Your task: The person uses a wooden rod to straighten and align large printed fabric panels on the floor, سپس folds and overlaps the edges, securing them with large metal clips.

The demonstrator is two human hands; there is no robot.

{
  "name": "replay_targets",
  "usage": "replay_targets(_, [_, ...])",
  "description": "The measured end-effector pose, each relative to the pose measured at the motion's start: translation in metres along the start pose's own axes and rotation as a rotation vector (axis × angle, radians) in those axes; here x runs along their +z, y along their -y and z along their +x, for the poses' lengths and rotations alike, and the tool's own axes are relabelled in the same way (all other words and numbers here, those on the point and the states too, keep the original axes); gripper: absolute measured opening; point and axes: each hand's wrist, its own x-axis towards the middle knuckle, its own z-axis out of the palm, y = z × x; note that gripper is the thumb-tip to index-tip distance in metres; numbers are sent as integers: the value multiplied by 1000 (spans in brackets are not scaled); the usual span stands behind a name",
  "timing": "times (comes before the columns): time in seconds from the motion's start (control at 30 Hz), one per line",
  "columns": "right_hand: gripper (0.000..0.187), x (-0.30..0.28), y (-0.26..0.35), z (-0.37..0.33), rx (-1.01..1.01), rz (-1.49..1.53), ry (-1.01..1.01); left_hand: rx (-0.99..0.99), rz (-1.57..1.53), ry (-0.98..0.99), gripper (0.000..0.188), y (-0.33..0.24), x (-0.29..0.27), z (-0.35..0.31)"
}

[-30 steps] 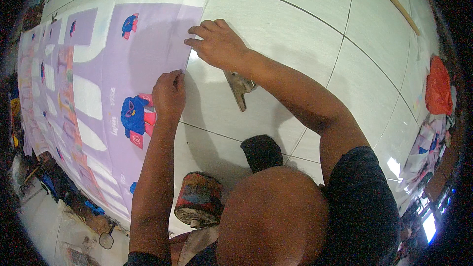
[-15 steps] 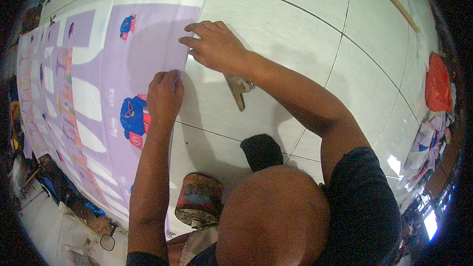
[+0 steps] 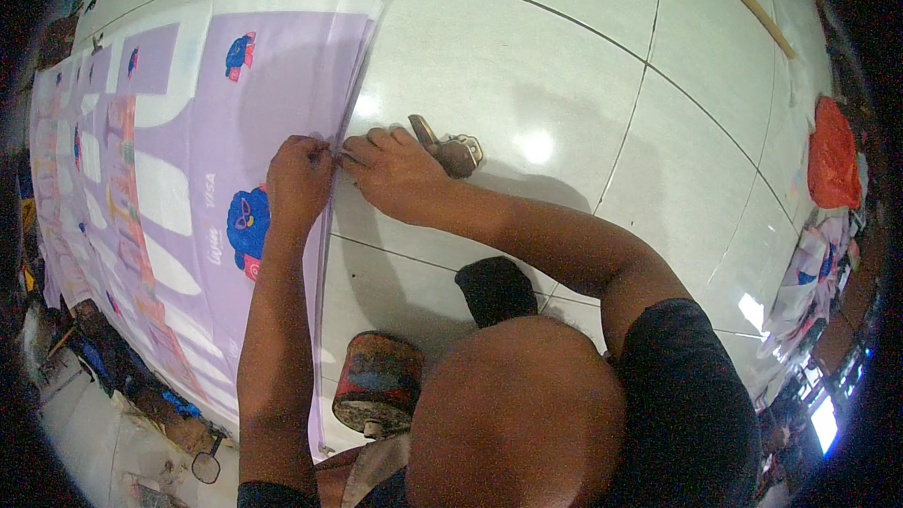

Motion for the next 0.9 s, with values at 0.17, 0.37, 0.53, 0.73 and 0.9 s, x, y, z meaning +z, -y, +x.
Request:
replay_targets(0.17, [29, 10, 2, 6, -75, -66, -6, 49, 24, -27, 17, 12, 13, -4])
replay_targets(0.37, [30, 2, 4, 10, -159, -82, 15, 14, 38, -44, 17, 13, 13, -5])
replay_targets(0.53, [33, 4, 8, 12, -176, -85, -72, -50, -12, -78, 16, 7, 8, -11])
replay_targets(0.73, [36, 14, 13, 0, -148, -44, -100, -131, 45, 21, 21, 0, 5, -5])
replay_targets(0.9, [39, 17, 12, -4, -186, -55, -75, -153, -25, 47, 27, 10, 5, 1])
